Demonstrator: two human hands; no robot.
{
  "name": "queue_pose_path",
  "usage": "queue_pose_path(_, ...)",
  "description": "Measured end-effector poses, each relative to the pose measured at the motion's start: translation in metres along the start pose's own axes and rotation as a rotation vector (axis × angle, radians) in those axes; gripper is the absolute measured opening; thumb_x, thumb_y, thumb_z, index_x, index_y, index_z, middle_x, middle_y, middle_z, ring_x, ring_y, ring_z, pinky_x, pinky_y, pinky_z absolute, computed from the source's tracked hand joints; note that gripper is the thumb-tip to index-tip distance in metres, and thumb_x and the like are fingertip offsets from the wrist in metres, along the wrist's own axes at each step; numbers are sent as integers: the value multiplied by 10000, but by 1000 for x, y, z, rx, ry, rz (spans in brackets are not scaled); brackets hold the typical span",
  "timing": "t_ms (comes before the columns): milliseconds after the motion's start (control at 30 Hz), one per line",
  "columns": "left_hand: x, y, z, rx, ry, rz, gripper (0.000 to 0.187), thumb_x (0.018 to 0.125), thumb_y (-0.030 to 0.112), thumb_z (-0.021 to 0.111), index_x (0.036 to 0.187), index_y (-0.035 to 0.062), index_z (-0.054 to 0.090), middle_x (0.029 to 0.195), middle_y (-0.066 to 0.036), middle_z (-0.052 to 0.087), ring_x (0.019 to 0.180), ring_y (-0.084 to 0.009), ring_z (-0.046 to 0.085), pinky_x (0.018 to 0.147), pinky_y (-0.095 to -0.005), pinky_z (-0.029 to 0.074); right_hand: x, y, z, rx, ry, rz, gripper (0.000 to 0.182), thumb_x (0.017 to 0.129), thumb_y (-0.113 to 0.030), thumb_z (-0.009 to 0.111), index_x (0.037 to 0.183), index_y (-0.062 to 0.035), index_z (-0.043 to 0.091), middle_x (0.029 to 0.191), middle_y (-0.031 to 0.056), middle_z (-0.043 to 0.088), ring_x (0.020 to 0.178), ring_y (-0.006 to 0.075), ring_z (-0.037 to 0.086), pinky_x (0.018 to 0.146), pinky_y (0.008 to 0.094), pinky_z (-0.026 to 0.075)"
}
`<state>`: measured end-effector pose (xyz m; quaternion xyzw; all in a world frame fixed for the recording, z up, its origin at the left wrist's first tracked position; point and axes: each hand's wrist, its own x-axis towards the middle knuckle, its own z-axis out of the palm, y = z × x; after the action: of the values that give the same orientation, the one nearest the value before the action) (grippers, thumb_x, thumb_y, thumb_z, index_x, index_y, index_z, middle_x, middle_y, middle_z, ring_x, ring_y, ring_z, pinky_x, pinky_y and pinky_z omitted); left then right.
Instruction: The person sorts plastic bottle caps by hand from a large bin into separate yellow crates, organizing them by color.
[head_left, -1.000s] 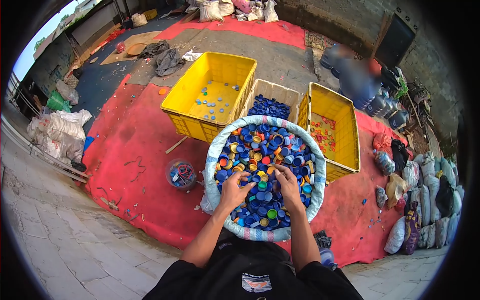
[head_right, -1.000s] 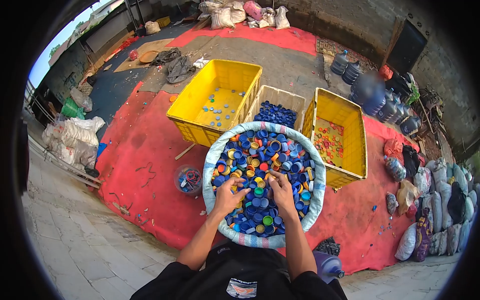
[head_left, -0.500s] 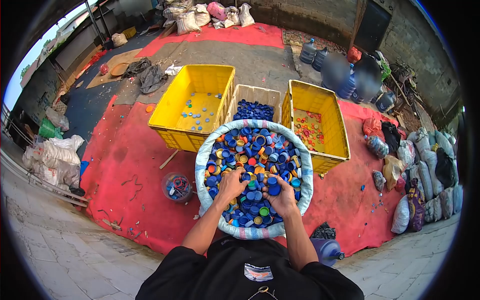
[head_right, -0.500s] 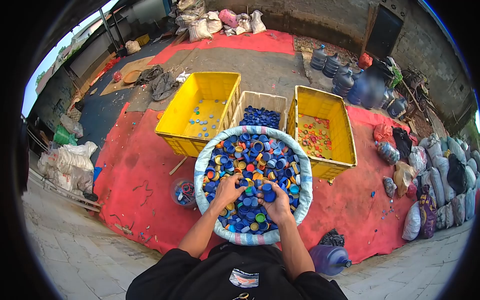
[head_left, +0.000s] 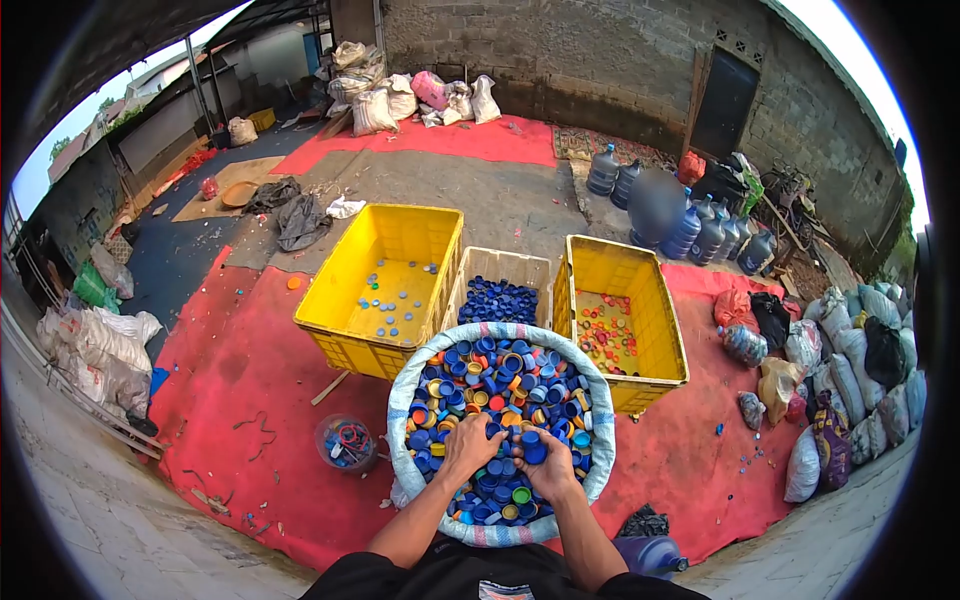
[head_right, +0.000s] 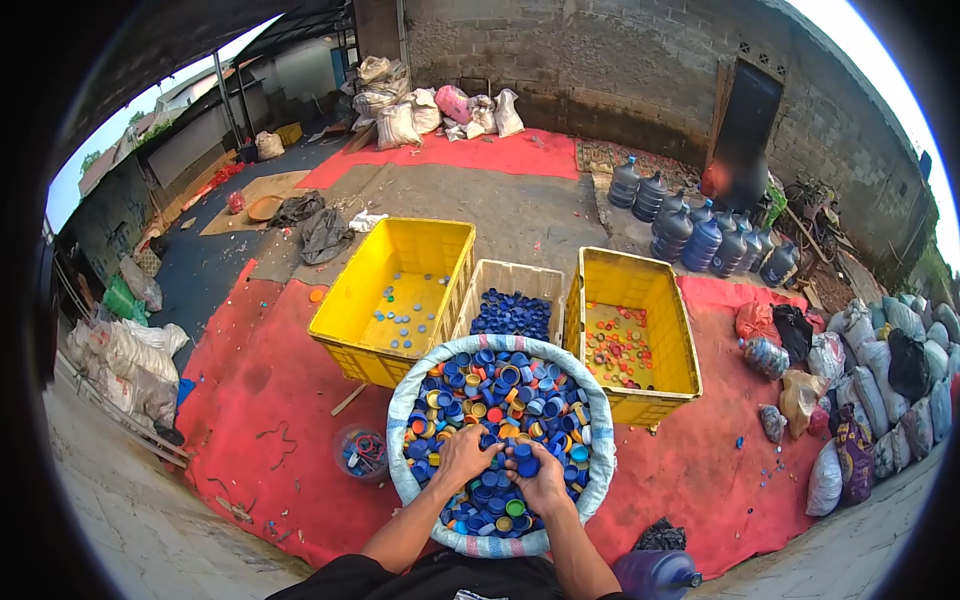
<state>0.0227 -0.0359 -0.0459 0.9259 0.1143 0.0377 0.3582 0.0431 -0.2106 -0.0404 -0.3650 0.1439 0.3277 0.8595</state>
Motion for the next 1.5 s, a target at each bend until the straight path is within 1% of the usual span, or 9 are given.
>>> queue_pose_path(267,7,-23,18,-279,112,156,411,801,290,739,1077,9,624,903,-127,628,792,-244,615,676,-363,495,-6,1,14,77,47,-4,296,974,-222,404,1205,-74,515,1027,113,656,836,218,620,733,355,483)
queue_pose_path(333,6,0,-8,-1028,-260,-389,309,839,296,722,1000,49,630,871,-48,621,703,-129,565,525,-276,426,-3,-3,20,142,52,-6,300,972,-219,404,1210,-74,514,1029,111,653,846,220,617,744,363,483)
queue_pose_path(400,8,8,-21,-1458,-288,-466,212,869,260,705,970,96,617,842,7,616,636,-51,505,465,-211,344,-2,-4,22,230,7,-23,343,925,-224,458,1224,-65,508,1064,113,638,908,238,603,775,385,481)
queue_pose_path(867,137,11,-34,-2017,-270,-542,334,951,199,492,1174,-50,487,1079,-220,574,1005,-302,569,943,-424,480,83,-62,67,359,30,-238,464,689,-131,519,1102,64,437,1147,204,519,1092,350,510,1065,483,346)
queue_pose_path(933,172,55,-71,-2004,-111,-526,726,928,378,509,1403,-100,239,1371,-334,362,1304,-422,375,1124,-510,292,136,-97,83,503,-300,-279,624,662,-140,509,1210,107,344,1281,257,455,1250,387,415,1135,509,239)
queue_pose_path(1067,197,48,-81,-1895,-122,-475,1159,846,565,550,1448,-44,-231,1522,-316,-215,1435,-435,-171,1163,-538,-27,157,-120,102,424,-18,-389,863,642,-142,497,1365,159,133,1547,288,35,1468,376,-95,1178,520,-62)
queue_pose_path(1233,131,-12,-64,-1676,11,-364,402,935,296,566,1196,-6,519,1120,-139,575,1042,-232,562,970,-394,450,83,-80,51,50,115,-592,892,752,-44,473,1513,-16,9,1556,272,40,1443,422,155,1160,521,214)
queue_pose_path(1333,80,-29,-64,-1562,22,-289,185,948,167,570,1074,32,583,982,-74,623,903,-172,606,834,-332,512,52,-56,21,-334,275,-579,623,814,-16,484,1413,28,317,1435,252,369,1200,285,513,975,383,454)
queue_pose_path(1500,24,-38,-53,-1397,47,-251,143,930,111,610,1047,40,569,937,-51,623,818,-114,597,774,-282,503,28,-19,9,-1224,452,-878,359,790,-10,649,1142,-4,578,987,110,652,807,199,577,722,324,481)
